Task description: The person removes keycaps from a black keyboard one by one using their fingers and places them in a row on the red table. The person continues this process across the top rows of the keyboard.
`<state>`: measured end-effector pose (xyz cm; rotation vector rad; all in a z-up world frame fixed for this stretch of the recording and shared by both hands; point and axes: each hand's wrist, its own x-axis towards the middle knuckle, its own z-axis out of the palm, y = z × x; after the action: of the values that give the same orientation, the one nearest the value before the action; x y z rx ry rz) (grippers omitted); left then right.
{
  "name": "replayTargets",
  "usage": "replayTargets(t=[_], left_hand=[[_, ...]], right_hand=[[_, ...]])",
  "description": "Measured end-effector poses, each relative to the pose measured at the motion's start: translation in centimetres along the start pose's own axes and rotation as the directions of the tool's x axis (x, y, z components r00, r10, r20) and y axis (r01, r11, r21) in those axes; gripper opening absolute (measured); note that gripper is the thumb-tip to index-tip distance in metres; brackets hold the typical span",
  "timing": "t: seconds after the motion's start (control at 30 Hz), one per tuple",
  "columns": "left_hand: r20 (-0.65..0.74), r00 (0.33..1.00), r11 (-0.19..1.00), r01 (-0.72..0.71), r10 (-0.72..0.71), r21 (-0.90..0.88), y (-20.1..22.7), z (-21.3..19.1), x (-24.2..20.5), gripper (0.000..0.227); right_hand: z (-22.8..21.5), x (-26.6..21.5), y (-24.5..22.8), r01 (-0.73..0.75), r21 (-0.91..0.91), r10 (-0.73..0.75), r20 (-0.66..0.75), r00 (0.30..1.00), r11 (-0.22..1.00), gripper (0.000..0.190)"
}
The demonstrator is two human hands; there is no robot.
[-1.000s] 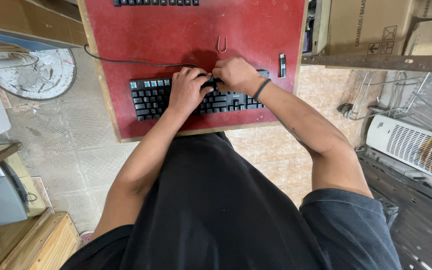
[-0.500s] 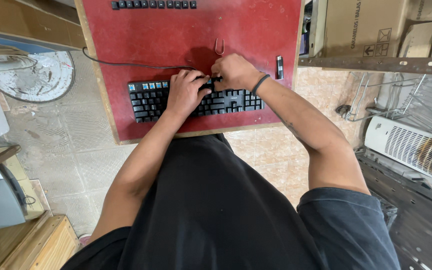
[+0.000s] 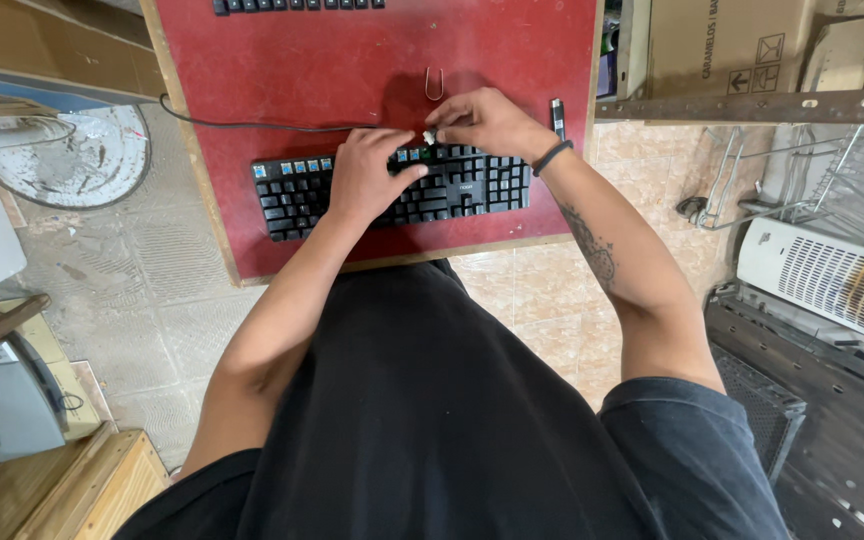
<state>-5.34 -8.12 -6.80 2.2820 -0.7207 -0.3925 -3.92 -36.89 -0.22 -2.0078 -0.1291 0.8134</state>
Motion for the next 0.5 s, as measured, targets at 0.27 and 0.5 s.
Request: replayTargets(t=[0.27,0.5], left_hand=[[-0.285,0.949,0.958,-0.199,0.136,-0.208,1.9,-2.3,1.1,0.034],[-0.429,0.837,0.934,-0.353,0.34,0.053,2.5,-4.1,1.6,0.027]], right_hand=[[4.6,-2.3,-0.6,0.281,0.368,-0.112,-0.419,0.901,0.887,0.029],[6.4,-3.8,-3.8,0.342,0.451,-0.086,-0.497,0.863,0.824,0.032]])
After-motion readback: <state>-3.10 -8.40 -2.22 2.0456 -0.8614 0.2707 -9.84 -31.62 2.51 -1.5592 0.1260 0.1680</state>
